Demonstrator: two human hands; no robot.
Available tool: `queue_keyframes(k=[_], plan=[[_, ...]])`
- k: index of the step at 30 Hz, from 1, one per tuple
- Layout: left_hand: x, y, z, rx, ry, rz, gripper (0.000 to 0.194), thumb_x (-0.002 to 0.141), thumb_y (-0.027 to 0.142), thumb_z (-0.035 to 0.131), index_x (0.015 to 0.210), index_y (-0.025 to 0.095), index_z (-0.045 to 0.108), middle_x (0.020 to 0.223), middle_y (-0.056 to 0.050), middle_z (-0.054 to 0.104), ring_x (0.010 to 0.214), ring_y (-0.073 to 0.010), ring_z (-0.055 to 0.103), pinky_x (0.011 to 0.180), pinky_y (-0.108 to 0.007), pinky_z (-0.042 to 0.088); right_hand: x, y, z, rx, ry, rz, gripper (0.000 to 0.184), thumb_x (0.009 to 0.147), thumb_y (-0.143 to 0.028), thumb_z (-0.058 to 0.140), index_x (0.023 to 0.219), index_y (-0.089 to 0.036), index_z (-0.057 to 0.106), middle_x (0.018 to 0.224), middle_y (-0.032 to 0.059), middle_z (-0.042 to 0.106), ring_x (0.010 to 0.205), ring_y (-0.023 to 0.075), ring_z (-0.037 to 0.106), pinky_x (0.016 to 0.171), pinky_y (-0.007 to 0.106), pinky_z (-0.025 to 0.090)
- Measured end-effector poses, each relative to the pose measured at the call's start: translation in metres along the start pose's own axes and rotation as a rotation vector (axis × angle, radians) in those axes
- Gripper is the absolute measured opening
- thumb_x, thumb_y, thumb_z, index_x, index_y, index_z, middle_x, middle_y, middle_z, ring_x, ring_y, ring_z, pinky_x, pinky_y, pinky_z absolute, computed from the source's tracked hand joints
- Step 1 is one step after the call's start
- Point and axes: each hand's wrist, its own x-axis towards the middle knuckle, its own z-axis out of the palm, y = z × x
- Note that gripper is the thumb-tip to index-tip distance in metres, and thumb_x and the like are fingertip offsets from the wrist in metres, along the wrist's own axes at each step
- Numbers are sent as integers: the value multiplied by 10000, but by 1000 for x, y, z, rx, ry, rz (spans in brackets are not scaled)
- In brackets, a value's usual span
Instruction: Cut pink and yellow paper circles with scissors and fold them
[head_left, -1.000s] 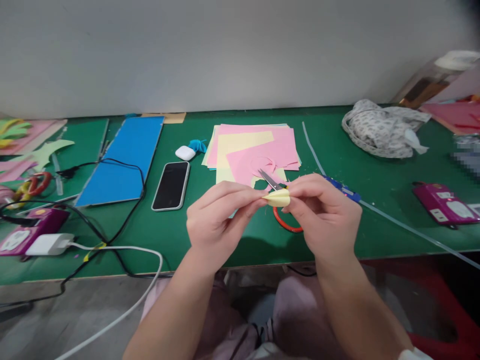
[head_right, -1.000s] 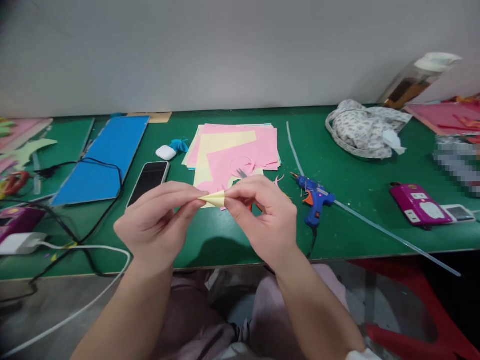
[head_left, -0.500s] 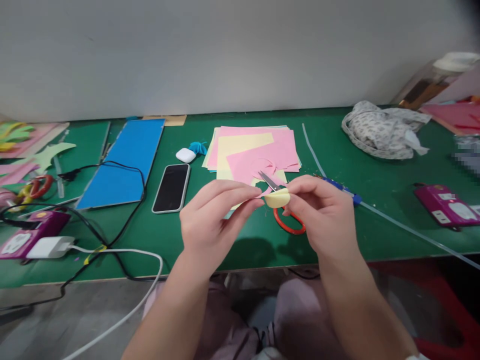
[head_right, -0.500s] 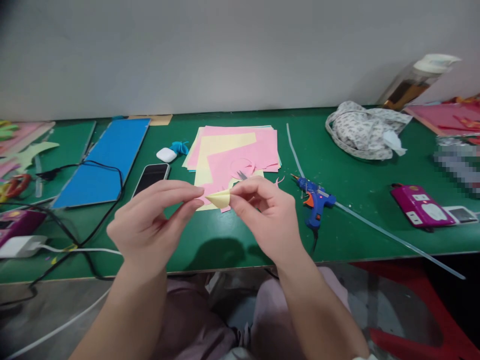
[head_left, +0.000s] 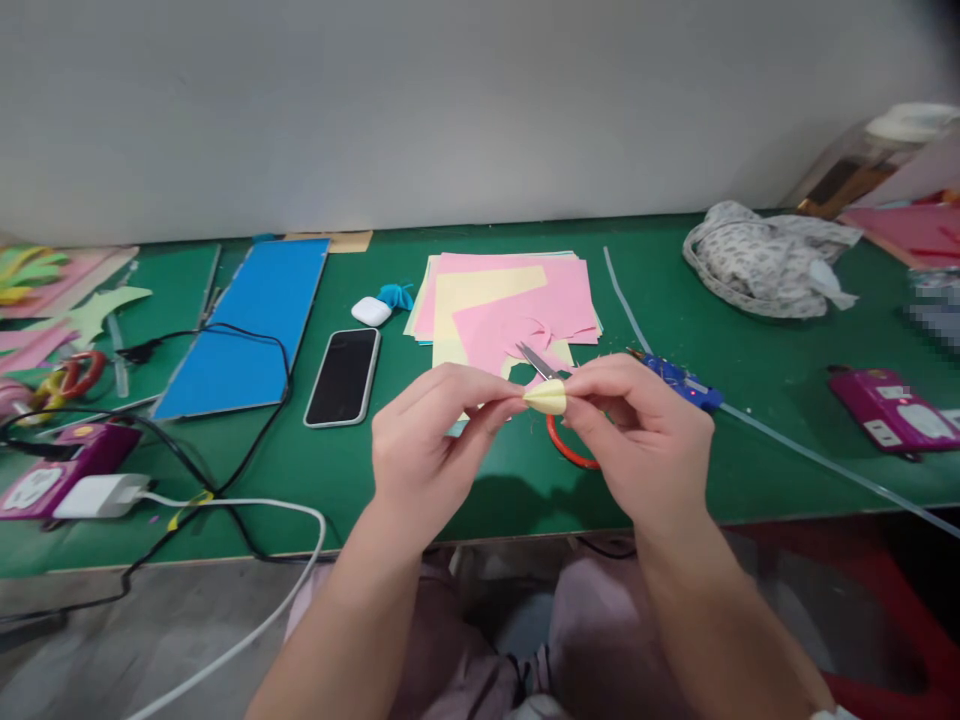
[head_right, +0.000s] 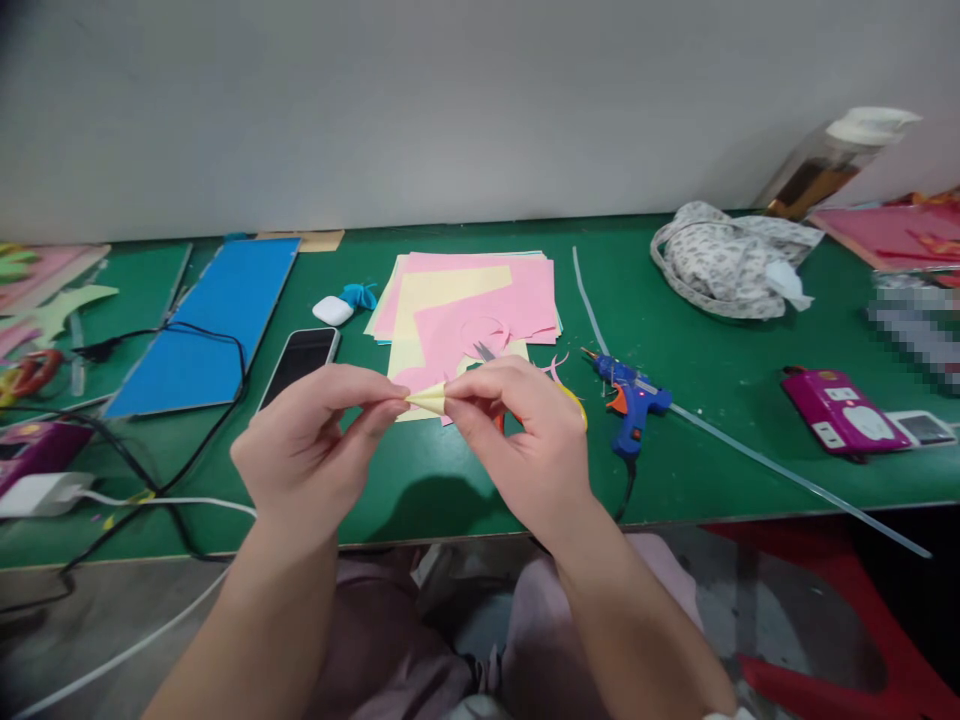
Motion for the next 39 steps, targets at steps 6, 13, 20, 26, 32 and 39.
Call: queue_keyframes(k=[6,13,20,26,32,39], plan=[[-5,-2,2,103,170,129,162,824,63,742,923,186,711,791,-3,743,704,-117,686,637,-210,554,3,-7,-5,199,-16,299,124,840,-138,731,827,-261,744,776,-49,715,631,79,627,572,178,524],[-15,-4,1,261,123,434,179,876,81,668,1031,135,738,906,-57,773,779,-158,724,677,-232,584,10,-4,-11,629,-176,723,222,825,-357,759,693,-188,702,591,-40,626,476,55,542,403,125,457],[-17,-4,4,185,36,430,150,865,33,651,971,88,742,923,-76,770,860,-160,727,744,-221,575,12,1,-15,618,-266,780,362,770,-456,805,643,-156,647,522,-63,508,422,38,427,340,115,413],[-10,-2,3,110,-43,367,164,830,22,712,976,92,739,940,-90,779,890,-164,732,794,-234,595,13,3,-20,517,-284,641,196,844,-311,720,698,-189,676,541,-73,517,421,48,437,376,149,412],[-11,-1,8,-185,-1,-89,257,803,56,766,999,222,763,914,1,792,813,-124,744,751,-198,609,9,-2,-19,-225,-67,-84,171,877,-103,652,733,-196,654,691,-16,646,667,112,591,594,244,470],[-11,-1,11,-357,-35,-335,272,803,114,786,993,309,794,872,33,789,721,-94,714,642,-167,582,8,-1,-15,-434,-70,-384,122,934,-129,640,838,-202,665,745,9,700,693,129,655,639,262,536]])
